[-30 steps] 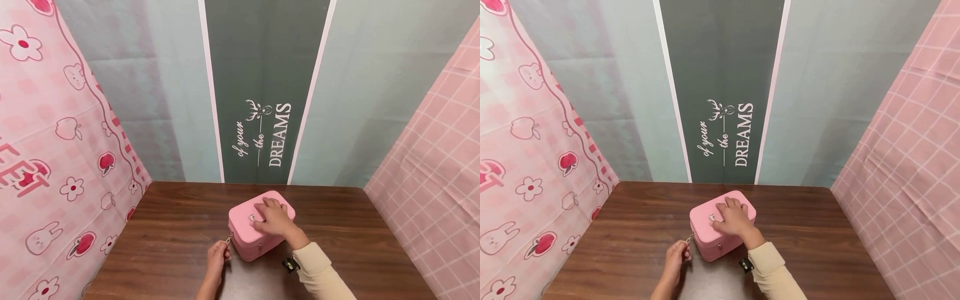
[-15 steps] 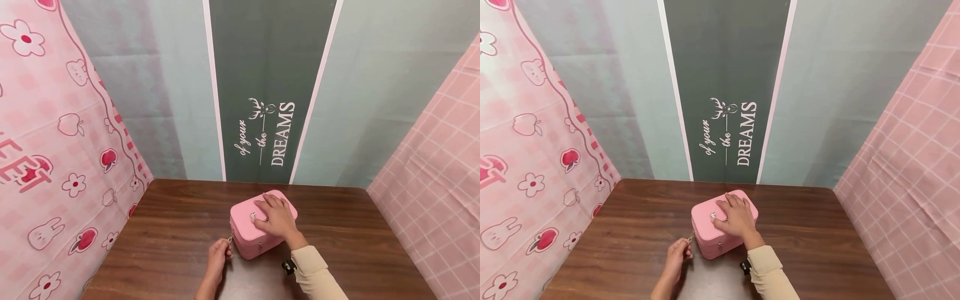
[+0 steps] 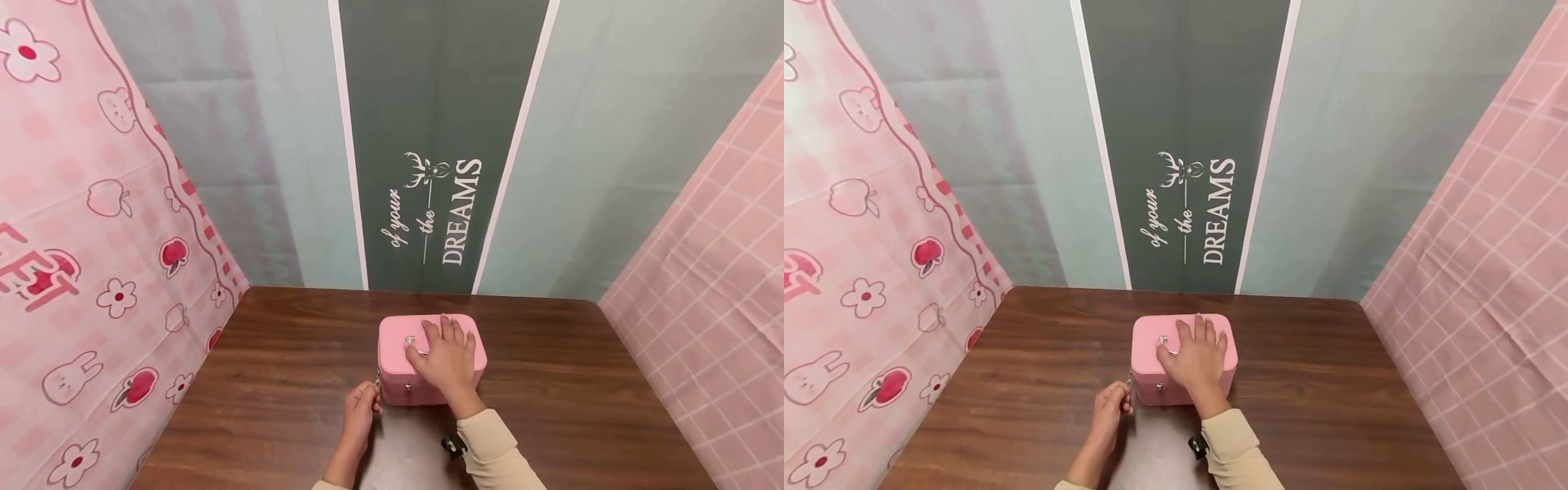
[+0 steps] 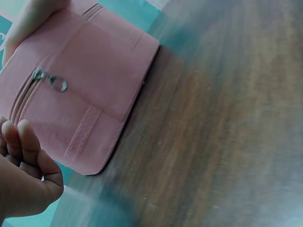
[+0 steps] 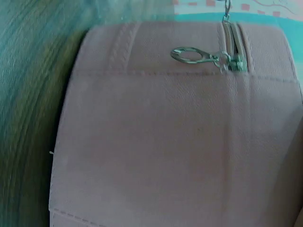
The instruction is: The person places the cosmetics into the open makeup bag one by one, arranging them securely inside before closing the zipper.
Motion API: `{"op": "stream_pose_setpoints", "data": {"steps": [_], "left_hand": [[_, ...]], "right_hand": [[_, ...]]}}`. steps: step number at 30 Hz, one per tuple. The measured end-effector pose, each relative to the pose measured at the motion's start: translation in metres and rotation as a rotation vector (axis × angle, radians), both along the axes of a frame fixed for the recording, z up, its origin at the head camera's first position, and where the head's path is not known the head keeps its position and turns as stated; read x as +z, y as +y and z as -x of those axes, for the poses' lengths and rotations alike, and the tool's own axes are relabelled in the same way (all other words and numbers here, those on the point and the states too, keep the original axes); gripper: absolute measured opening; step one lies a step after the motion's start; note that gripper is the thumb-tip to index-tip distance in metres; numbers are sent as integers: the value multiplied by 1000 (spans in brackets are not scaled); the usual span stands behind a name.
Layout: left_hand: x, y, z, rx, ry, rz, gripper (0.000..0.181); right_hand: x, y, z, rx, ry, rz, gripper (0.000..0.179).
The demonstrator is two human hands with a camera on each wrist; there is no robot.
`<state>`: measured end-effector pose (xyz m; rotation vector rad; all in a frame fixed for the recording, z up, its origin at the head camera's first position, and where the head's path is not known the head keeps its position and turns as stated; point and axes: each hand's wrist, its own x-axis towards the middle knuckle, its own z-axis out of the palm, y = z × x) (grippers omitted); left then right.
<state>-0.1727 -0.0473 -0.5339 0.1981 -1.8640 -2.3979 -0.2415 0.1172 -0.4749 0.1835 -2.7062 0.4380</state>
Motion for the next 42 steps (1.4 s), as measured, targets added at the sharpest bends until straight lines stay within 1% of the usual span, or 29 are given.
{"op": "stream_pose_setpoints", "data": {"steps": [3, 7, 12, 14, 15, 17, 19, 22, 25, 26, 27, 28, 30, 32, 34, 37, 40, 42], "left_hand": [[1, 0, -1, -7, -16, -13, 18], [5, -2, -1, -18, -31, -16, 17], [22, -2, -6, -29, -4, 7, 18], [27, -2, -7, -18, 26, 30, 18], [28, -2, -8, -6, 37, 46, 18], [27, -2, -7, 27, 64, 87, 18], [26, -2, -7, 62, 69, 118, 18], [24, -2, -6, 94, 38, 138, 18], [21, -3, -5, 94, 7, 110, 16], [18, -4, -4, 93, -8, 97, 15], [14, -5, -3, 89, -15, 84, 15], [12, -5, -3, 85, -13, 74, 15], [12, -6, -3, 70, -24, 68, 16], [6, -7, 0, 47, -36, 52, 18], [5, -8, 3, 18, -40, 33, 19], [-5, -9, 10, -9, -61, -4, 20], [-6, -8, 13, -15, -67, -10, 22], [-5, -7, 14, -15, -65, -4, 22]], "right_hand": [[2, -3, 1, -40, -2, 4, 59], [5, -5, 1, -57, -20, 0, 60], [4, -3, 1, -63, -36, -9, 61], [3, -2, 1, -63, -33, -10, 61], [3, -2, 1, -62, -28, -11, 61], [2, -1, 1, -56, -23, -12, 61], [1, -1, 1, -46, -27, -12, 61], [2, 3, 0, 0, -59, -11, 64], [9, 13, 1, 94, -136, -2, 69], [12, 18, 2, 137, -165, -4, 71], [14, 23, 3, 184, -188, -9, 72], [15, 29, 5, 230, -201, -14, 73], [14, 39, 11, 306, -192, -41, 73], [10, 46, 15, 359, -154, -84, 72], [6, 49, 18, 377, -109, -117, 71], [5, 49, 19, 378, -84, -142, 71], [5, 48, 19, 361, -78, -142, 70], [5, 46, 18, 327, -74, -144, 69]]}}
